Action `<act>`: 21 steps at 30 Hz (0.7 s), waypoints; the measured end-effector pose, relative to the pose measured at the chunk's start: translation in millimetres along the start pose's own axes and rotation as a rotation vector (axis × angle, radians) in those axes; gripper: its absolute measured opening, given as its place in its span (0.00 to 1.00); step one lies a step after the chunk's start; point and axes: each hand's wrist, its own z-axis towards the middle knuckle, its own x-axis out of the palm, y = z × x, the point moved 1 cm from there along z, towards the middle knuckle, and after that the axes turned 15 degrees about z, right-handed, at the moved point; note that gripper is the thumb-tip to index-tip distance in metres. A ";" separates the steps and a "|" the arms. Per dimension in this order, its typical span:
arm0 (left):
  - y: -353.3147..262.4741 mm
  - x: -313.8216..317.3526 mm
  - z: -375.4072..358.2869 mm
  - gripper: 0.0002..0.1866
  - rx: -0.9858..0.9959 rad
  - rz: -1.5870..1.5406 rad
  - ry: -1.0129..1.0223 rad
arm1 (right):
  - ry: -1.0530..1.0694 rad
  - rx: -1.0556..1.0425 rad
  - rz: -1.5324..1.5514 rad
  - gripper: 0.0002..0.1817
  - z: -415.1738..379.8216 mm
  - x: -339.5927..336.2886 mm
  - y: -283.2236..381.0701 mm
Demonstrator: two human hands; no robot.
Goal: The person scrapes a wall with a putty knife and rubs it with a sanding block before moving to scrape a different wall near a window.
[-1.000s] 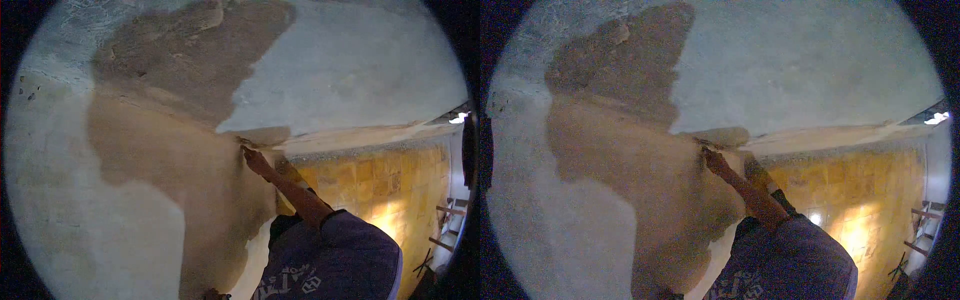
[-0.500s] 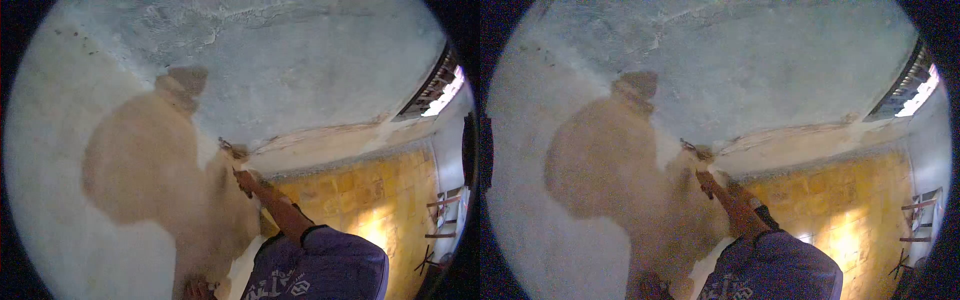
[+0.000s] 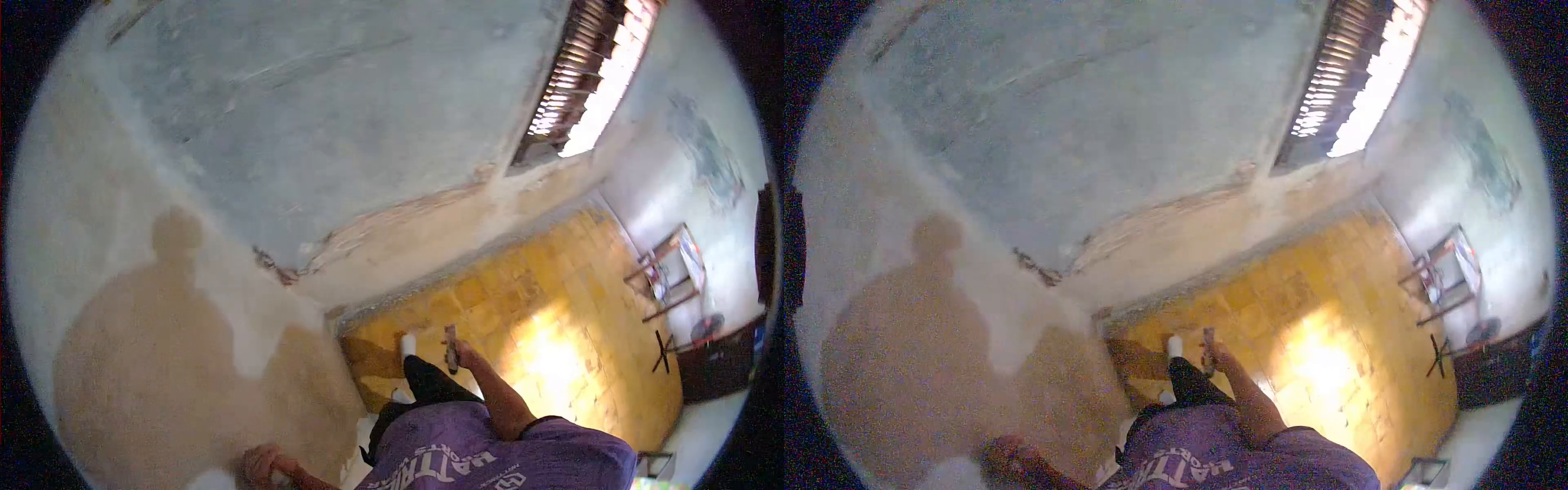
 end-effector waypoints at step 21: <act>-174.3 249.9 -18.3 0.12 -1.318 -0.699 0.445 | -0.099 -0.181 0.037 0.18 -96.8 -137.7 101.0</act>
